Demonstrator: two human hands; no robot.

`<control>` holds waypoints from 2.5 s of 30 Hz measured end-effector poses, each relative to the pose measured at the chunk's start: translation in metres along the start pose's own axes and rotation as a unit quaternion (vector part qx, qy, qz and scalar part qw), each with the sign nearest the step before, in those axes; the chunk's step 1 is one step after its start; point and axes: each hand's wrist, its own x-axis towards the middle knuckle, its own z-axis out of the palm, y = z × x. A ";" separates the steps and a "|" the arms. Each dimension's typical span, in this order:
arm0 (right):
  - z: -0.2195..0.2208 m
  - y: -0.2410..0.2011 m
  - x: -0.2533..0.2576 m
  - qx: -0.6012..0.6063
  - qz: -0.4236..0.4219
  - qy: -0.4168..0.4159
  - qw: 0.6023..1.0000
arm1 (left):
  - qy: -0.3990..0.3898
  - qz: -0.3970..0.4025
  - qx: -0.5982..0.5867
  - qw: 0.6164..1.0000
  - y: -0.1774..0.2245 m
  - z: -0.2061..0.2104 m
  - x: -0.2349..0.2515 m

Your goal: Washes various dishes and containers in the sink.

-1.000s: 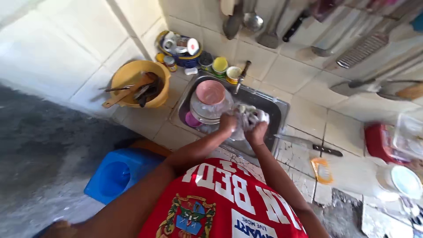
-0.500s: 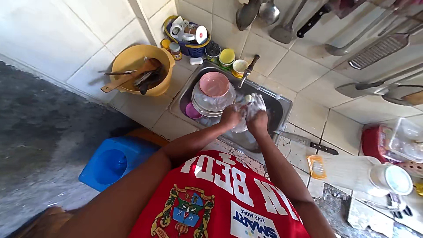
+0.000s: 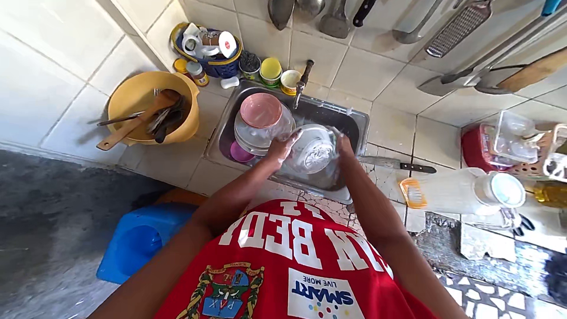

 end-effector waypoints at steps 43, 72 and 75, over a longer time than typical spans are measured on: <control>0.021 -0.037 0.047 -0.212 -0.036 -0.120 0.969 | 0.017 -0.018 -0.032 0.999 0.007 0.015 0.004; 0.035 -0.039 0.035 -0.297 -0.047 -0.156 0.941 | -0.092 -0.074 0.089 0.989 0.012 0.016 0.011; 0.020 -0.038 0.039 -0.184 -0.070 -0.144 0.970 | -0.017 -0.052 0.031 0.998 0.013 0.018 0.010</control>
